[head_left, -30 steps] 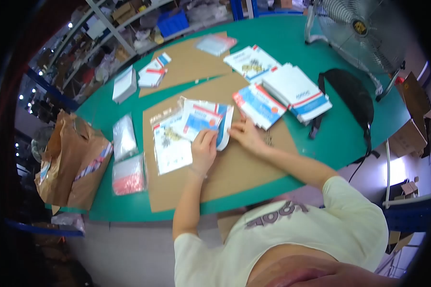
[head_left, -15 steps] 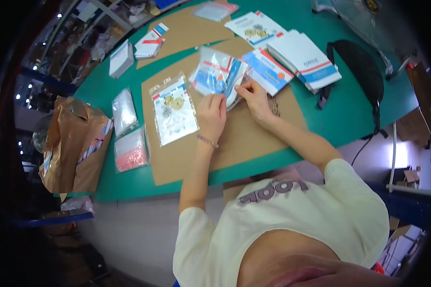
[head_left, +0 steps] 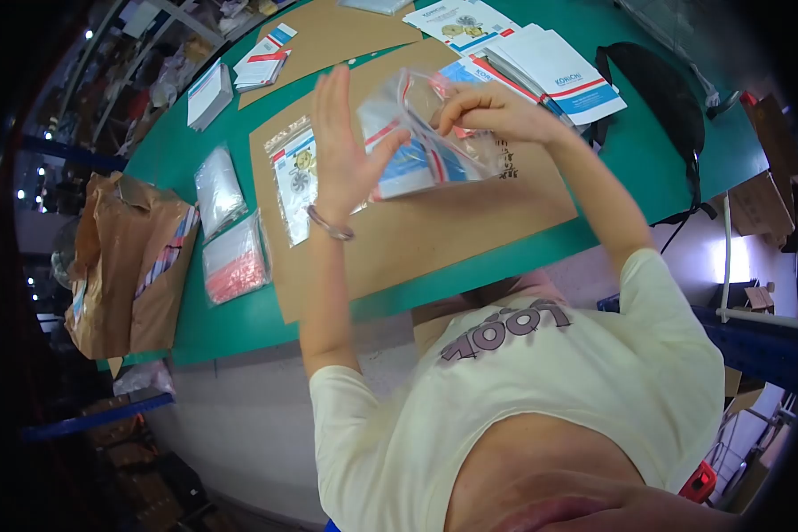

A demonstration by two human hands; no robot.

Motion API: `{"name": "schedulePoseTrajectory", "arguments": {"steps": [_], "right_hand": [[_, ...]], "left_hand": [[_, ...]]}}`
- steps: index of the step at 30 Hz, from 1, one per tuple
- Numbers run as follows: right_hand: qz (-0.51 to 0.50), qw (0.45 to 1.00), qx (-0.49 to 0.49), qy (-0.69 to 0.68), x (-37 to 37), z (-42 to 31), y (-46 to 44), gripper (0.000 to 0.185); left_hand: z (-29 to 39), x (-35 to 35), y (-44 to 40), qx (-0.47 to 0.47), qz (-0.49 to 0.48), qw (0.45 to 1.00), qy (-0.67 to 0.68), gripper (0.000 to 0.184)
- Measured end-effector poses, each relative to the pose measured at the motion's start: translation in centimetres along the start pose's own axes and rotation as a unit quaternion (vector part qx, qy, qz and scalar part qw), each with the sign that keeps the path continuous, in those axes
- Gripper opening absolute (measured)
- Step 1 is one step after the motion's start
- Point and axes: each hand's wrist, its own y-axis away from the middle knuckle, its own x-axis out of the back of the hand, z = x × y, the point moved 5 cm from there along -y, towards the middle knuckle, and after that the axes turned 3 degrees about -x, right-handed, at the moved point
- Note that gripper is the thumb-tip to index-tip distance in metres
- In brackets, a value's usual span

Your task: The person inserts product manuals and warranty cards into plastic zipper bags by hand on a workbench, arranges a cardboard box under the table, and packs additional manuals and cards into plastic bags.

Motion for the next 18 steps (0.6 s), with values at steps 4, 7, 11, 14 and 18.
{"name": "schedulePoseTrajectory", "arguments": {"steps": [4, 7, 11, 14, 18], "right_hand": [[-0.135, 0.990, 0.042, -0.015, 1.4, -4.0, -0.1, 0.023], [0.128, 0.979, 0.003, -0.156, 3.7, -5.6, 0.3, 0.029], [0.082, 0.993, -0.069, -0.047, 2.7, 0.7, 0.9, 0.037], [0.187, 0.969, -0.109, -0.116, 1.2, 6.8, 1.5, 0.037], [0.214, 0.966, -0.083, -0.119, -1.1, 5.6, 2.4, 0.037]], "left_hand": [[-1.4, -0.1, -2.4, 0.132, -0.144, 0.936, 0.292, 0.036], [-2.2, -0.2, -2.5, 0.251, -0.097, 0.877, 0.398, 0.021], [-5.2, -2.9, 3.0, 0.355, -0.040, 0.828, 0.432, 0.017], [-6.3, -5.9, 6.5, 0.384, -0.019, 0.795, 0.470, 0.019], [-7.3, -6.9, 8.4, 0.394, 0.026, 0.794, 0.463, 0.015]]}}
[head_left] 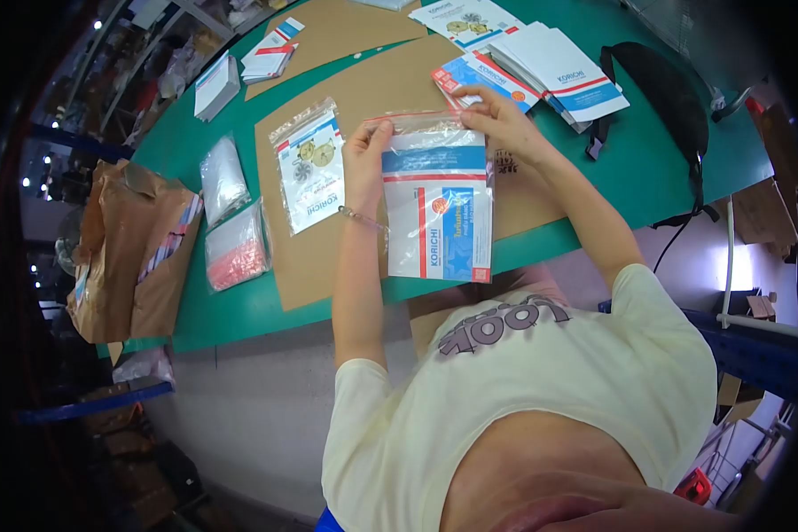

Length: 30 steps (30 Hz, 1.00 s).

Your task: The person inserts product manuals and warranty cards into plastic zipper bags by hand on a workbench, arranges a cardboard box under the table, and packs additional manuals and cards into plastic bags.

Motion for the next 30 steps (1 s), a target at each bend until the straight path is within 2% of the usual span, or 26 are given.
{"name": "schedulePoseTrajectory", "arguments": {"steps": [3, 4, 7, 10, 13, 16, 19, 22, 25, 30], "right_hand": [[0.042, 0.997, -0.048, -0.044, 0.7, 0.1, 0.2, 0.036], [0.033, 0.993, -0.107, -0.041, 0.5, 0.7, 0.3, 0.029], [0.032, 0.995, -0.092, -0.027, 0.8, 2.1, -0.1, 0.022], [0.072, 0.993, -0.090, -0.032, 0.7, 1.2, 0.4, 0.021], [0.068, 0.992, -0.098, -0.030, 0.4, 1.1, 0.6, 0.020], [0.068, 0.993, -0.094, -0.030, 0.3, 1.2, 0.4, 0.020], [0.075, 0.995, -0.067, -0.015, 0.0, 1.2, 0.5, 0.019], [0.075, 0.995, -0.062, -0.014, 0.1, 0.9, 0.6, 0.018], [0.065, 0.996, -0.056, -0.032, 0.3, 0.8, 0.6, 0.018], [0.047, 0.997, -0.048, -0.028, 0.4, 1.1, 0.5, 0.018]], "left_hand": [[-0.4, 0.8, 0.2, -0.015, 0.049, 0.999, 0.014, 0.013], [-0.2, 0.9, 0.4, -0.023, 0.065, 0.997, 0.027, 0.013], [0.2, 0.8, 0.7, -0.052, 0.056, 0.997, 0.014, 0.013], [0.2, 2.4, 1.1, -0.019, 0.095, 0.995, 0.012, 0.012], [0.6, 2.4, 1.1, -0.020, 0.104, 0.994, 0.000, 0.012], [0.6, 2.7, 1.0, -0.056, 0.101, 0.990, -0.083, 0.014], [1.7, 1.9, 1.7, -0.139, 0.182, 0.923, -0.309, 0.014], [0.6, 2.4, 1.2, -0.108, 0.162, 0.977, -0.089, 0.013], [0.4, 1.9, 1.0, 0.025, 0.070, 0.997, -0.035, 0.011], [-0.1, 1.7, 0.9, -0.006, 0.074, 0.997, 0.012, 0.013]]}}
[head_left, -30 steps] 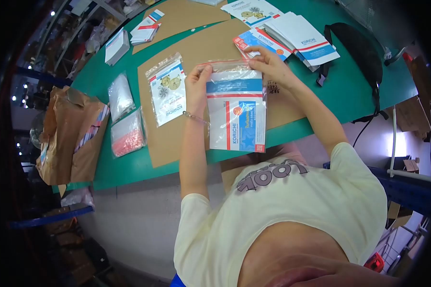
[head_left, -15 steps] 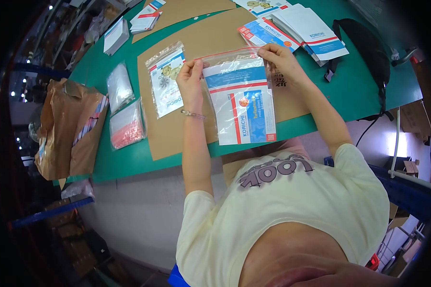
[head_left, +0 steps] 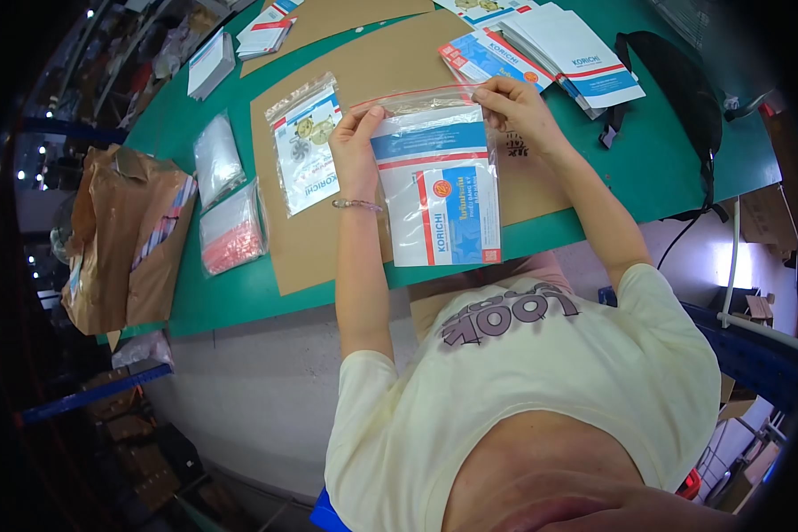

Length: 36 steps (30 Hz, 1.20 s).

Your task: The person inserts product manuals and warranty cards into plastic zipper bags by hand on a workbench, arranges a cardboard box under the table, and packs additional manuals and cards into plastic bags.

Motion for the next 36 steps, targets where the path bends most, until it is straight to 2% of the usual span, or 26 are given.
{"name": "schedulePoseTrajectory", "arguments": {"steps": [4, 10, 13, 14, 16, 19, 22, 25, 27, 29, 30, 33, 36], "right_hand": [[-0.008, 1.000, 0.001, 0.004, -0.2, 0.3, -0.2, 0.017], [-0.024, 1.000, -0.019, 0.000, -0.1, 0.6, -0.3, 0.019], [0.027, 0.998, 0.007, 0.063, -0.3, -0.4, -0.1, 0.023], [0.051, 0.982, 0.112, 0.142, -0.6, -1.5, -0.4, 0.024], [0.099, 0.898, 0.311, 0.295, -1.6, -3.7, -0.9, 0.026], [-0.010, 0.792, 0.397, 0.463, -4.9, -5.6, -1.1, 0.025], [-0.134, 0.845, 0.271, 0.442, -6.9, -5.7, -2.0, 0.023], [-0.156, 0.834, 0.285, 0.445, -7.6, -6.3, -2.0, 0.020], [-0.167, 0.876, 0.260, 0.371, -7.3, -4.7, -3.5, 0.019], [-0.177, 0.877, 0.274, 0.354, -6.9, -4.5, -3.7, 0.017], [-0.174, 0.886, 0.239, 0.358, -6.8, -4.8, -3.5, 0.016], [-0.172, 0.856, 0.233, 0.429, -6.6, -5.1, -3.0, 0.017], [-0.194, 0.840, 0.242, 0.445, -6.0, -5.8, -2.1, 0.019]], "left_hand": [[0.2, 0.2, 0.1, -0.021, 0.002, 1.000, 0.006, 0.014], [0.2, 0.1, 0.5, 0.023, -0.020, 1.000, 0.007, 0.013], [0.9, -0.1, 0.7, -0.043, -0.002, 0.997, -0.061, 0.014], [1.0, -0.2, 0.7, -0.058, -0.004, 0.995, -0.082, 0.014], [1.3, -0.8, 1.0, -0.086, -0.009, 0.989, -0.121, 0.014], [1.5, -2.0, 1.6, -0.108, -0.032, 0.983, -0.143, 0.015], [1.6, -2.4, 1.8, -0.134, -0.044, 0.979, -0.148, 0.015], [2.2, -2.0, 2.0, -0.117, -0.026, 0.978, -0.168, 0.015], [2.0, -1.7, 2.0, -0.123, -0.039, 0.971, -0.199, 0.015], [2.3, -2.1, 1.9, -0.129, -0.058, 0.964, -0.223, 0.014], [2.0, -2.1, 1.8, -0.117, -0.060, 0.970, -0.205, 0.014], [2.0, -2.9, 2.3, -0.099, -0.067, 0.981, -0.151, 0.013], [1.8, -3.2, 2.8, -0.095, -0.047, 0.981, -0.164, 0.011]]}}
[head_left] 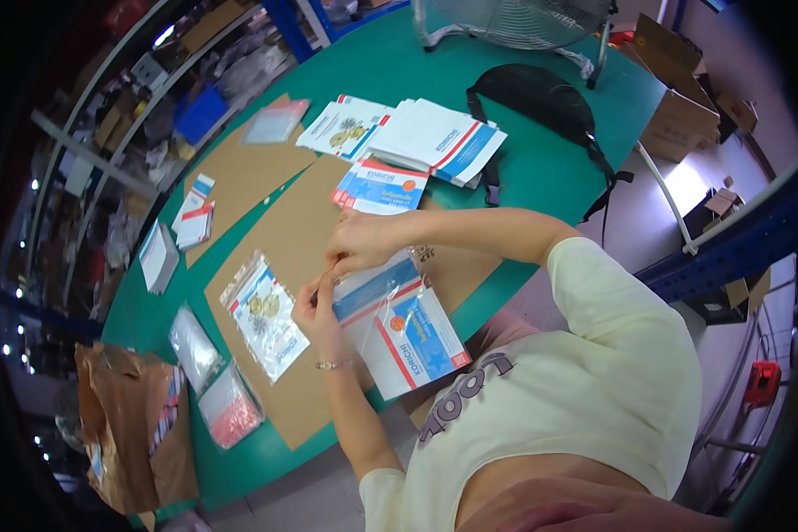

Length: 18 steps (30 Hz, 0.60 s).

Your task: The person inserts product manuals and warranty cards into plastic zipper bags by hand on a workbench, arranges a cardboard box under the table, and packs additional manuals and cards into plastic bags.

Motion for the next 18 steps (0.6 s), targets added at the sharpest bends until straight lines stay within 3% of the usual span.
{"name": "schedulePoseTrajectory", "arguments": {"steps": [2, 8, 10, 13, 14, 16, 18], "right_hand": [[-0.013, 1.000, 0.012, 0.011, 0.7, 0.1, 0.7, 0.023], [-0.023, 0.992, -0.117, -0.044, 3.7, 3.3, 5.0, 0.024], [0.006, 0.990, -0.125, -0.069, 4.6, 3.9, 6.7, 0.023], [0.059, 0.982, -0.176, -0.034, 5.6, 8.1, 9.1, 0.028], [0.157, 0.931, -0.251, -0.212, 4.9, 11.3, 10.9, 0.031], [0.168, 0.926, -0.222, -0.253, 3.6, 9.3, 10.7, 0.035], [0.147, 0.878, -0.147, -0.430, -0.6, 6.3, 9.6, 0.040]], "left_hand": [[0.4, 0.1, 0.0, -0.005, 0.022, 1.000, 0.014, 0.011], [1.1, 0.5, 0.1, 0.012, 0.054, 0.995, 0.087, 0.012], [1.2, 0.5, 0.1, 0.010, 0.057, 0.996, 0.068, 0.015], [1.7, 2.5, -0.7, 0.067, 0.109, 0.979, 0.157, 0.019], [-2.5, 5.1, -1.3, 0.046, 0.111, 0.987, 0.109, 0.021], [0.1, 1.9, -0.9, -0.016, 0.073, 0.997, -0.026, 0.023], [-0.1, 0.4, -1.3, 0.004, 0.045, 0.997, 0.064, 0.022]]}}
